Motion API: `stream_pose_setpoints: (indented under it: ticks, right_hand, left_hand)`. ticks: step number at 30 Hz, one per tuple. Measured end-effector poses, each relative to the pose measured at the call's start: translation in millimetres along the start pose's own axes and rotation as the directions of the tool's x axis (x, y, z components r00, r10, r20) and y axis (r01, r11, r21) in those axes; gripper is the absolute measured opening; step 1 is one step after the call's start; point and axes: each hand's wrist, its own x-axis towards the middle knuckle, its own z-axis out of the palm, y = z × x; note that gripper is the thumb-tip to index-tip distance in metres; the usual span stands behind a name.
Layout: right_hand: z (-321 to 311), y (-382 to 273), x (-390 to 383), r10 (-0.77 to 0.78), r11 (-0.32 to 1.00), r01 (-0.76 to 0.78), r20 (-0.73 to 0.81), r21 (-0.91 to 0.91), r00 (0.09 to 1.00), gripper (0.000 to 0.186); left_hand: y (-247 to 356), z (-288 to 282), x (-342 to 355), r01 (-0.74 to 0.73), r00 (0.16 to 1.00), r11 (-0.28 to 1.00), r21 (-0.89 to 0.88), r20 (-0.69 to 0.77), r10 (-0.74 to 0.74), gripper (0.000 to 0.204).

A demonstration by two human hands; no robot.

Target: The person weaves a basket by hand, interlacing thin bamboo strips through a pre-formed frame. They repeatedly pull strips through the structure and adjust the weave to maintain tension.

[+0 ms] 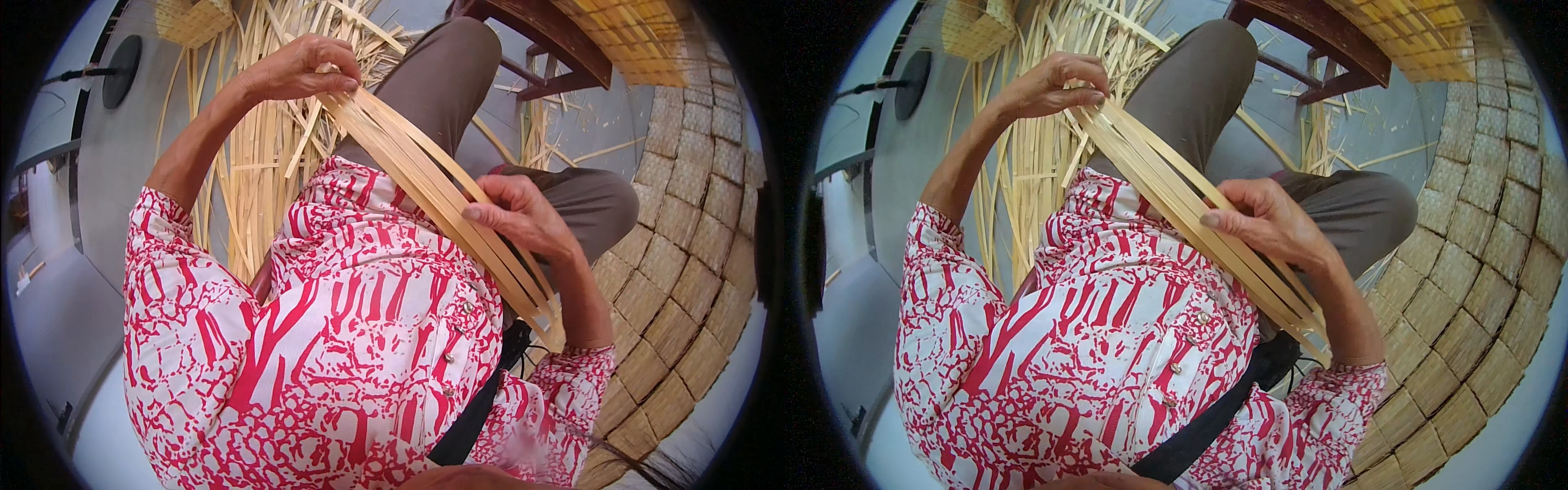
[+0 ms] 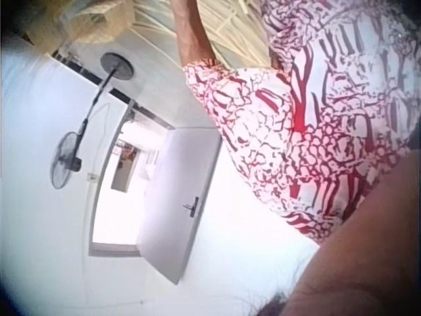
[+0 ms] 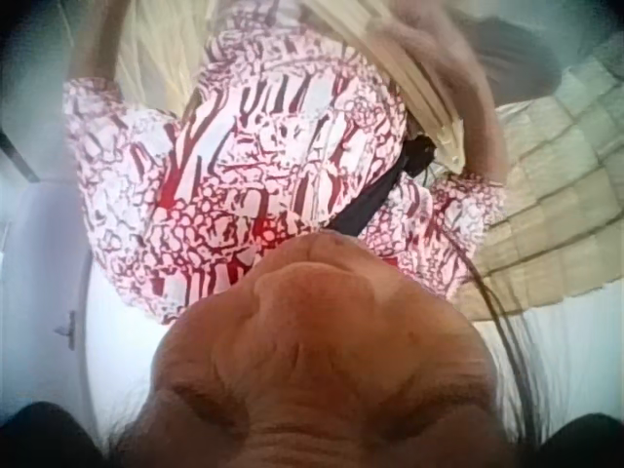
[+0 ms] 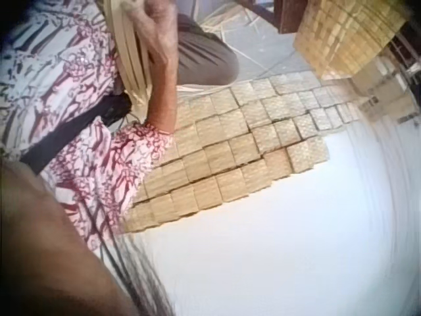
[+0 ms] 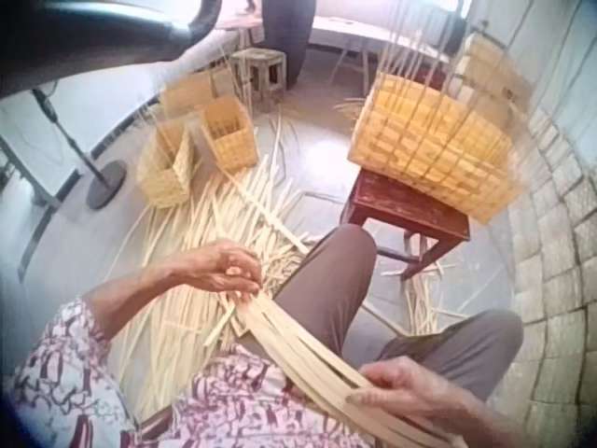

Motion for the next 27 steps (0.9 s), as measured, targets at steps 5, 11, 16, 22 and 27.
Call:
stream_pose_setpoints:
  ticks: [5,11,16,22,27]
  right_hand:
    - [3,10,-28,0.013,1.000,-0.013,-0.104,0.003,0.994,0.032]
    - [-12,14,-27,0.056,0.996,-0.041,-0.215,0.075,0.975,0.028]
    - [-11,16,-29,0.048,0.993,-0.024,-0.203,0.117,0.978,0.024]
    - [-11,15,-35,0.061,0.994,-0.039,-0.220,0.101,0.974,0.019]
    - [-10,0,-37,0.080,0.996,-0.071,-0.251,0.045,0.965,0.019]
  left_hand:
    - [9,35,-3,-0.155,0.959,0.968,0.196,-0.206,0.195,0.036]
    - [-44,25,-44,0.079,0.597,0.960,-0.270,-0.758,-0.263,0.030]
    - [-45,68,-85,0.298,0.535,0.413,-0.860,-0.208,-0.819,0.041]
    - [-11,122,-51,0.038,0.462,0.362,-0.931,-0.305,-0.833,0.038]
    - [22,75,-32,-0.003,0.427,0.879,-0.476,-0.796,-0.430,0.017]
